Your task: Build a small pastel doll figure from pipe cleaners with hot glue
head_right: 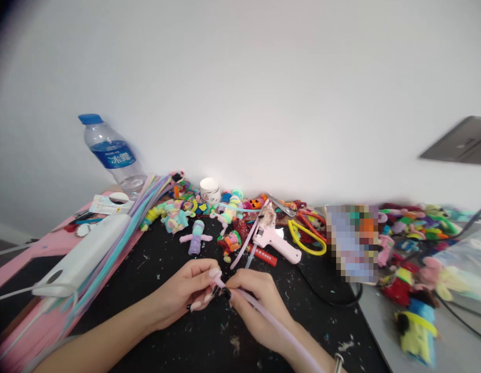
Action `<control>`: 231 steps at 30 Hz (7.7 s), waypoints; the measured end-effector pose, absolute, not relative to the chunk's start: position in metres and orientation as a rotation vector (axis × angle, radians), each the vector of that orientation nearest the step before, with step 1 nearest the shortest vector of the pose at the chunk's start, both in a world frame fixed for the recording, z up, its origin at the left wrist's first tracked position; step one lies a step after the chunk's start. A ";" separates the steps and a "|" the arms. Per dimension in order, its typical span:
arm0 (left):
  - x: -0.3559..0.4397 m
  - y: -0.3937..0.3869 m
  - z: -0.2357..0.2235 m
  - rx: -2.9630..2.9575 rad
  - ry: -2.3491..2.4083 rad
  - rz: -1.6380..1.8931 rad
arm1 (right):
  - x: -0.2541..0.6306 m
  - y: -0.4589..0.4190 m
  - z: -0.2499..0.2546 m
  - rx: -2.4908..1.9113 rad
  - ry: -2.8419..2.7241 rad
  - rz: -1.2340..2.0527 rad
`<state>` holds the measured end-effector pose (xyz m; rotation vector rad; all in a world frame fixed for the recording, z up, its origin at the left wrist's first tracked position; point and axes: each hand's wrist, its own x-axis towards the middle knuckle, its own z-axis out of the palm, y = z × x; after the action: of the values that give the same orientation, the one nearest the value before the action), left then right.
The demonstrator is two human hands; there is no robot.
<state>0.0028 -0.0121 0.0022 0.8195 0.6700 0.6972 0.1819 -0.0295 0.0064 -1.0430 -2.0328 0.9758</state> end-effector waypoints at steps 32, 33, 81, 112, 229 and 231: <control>0.002 -0.016 0.005 0.735 0.659 0.372 | 0.180 -0.026 0.000 -1.050 -1.917 1.017; 0.002 -0.016 0.005 0.713 0.654 0.366 | 0.180 -0.026 0.000 -1.051 -1.934 1.000; 0.005 -0.018 0.008 1.407 0.948 0.691 | 0.182 -0.030 0.007 -0.975 -2.136 0.742; 0.002 -0.014 0.004 1.219 0.724 0.663 | 0.187 -0.022 -0.002 -1.083 -1.644 1.500; 0.003 -0.010 0.000 0.893 0.825 0.796 | 0.182 -0.026 0.003 -1.132 -1.911 0.944; 0.004 -0.009 0.000 0.919 0.824 0.759 | 0.183 -0.025 0.001 -1.107 -1.951 0.893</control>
<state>0.0039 -0.0093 0.0001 0.9192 0.8238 0.7594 0.1827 -0.0253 0.0011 -1.1073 -1.9514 0.8926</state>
